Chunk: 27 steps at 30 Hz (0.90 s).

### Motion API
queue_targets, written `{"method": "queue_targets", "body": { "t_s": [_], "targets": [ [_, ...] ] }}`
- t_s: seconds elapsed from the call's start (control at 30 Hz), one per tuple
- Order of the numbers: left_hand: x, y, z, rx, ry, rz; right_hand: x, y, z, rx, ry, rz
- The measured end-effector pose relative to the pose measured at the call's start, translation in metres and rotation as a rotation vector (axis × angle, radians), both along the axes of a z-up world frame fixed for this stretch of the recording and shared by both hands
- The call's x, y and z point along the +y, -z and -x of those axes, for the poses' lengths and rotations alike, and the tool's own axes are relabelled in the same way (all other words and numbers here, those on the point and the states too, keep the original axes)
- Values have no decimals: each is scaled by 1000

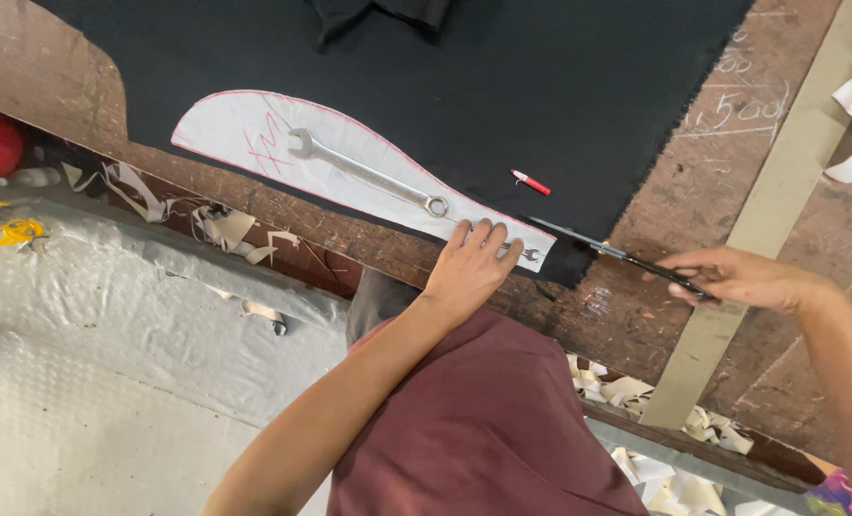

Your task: The person places paper templates onto black fabric, marks the outlines, and cuts the fabric using shears.

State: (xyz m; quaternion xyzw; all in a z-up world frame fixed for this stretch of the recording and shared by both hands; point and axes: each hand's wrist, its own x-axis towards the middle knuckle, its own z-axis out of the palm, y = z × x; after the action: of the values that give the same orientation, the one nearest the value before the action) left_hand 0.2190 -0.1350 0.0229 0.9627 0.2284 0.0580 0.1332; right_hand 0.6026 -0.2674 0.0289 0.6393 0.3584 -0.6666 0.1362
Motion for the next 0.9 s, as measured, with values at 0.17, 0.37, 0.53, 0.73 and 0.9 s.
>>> {"method": "queue_targets", "body": {
  "t_s": [0.17, 0.37, 0.53, 0.73, 0.9],
  "targets": [
    [0, 3, 6, -9, 7, 4, -2, 1, 23, -102, 165, -3],
    [2, 5, 9, -36, 19, 24, -1, -7, 34, 36, 236, -53],
    [3, 4, 12, -43, 17, 14, 10, -8, 48, 98, 253, -59],
    [4, 2, 12, -59, 17, 27, 1, 8, 45, 330, 402, -91],
    [4, 2, 13, -82, 14, 30, 2, 12, 59, 359, 443, -132]
  ]
}}
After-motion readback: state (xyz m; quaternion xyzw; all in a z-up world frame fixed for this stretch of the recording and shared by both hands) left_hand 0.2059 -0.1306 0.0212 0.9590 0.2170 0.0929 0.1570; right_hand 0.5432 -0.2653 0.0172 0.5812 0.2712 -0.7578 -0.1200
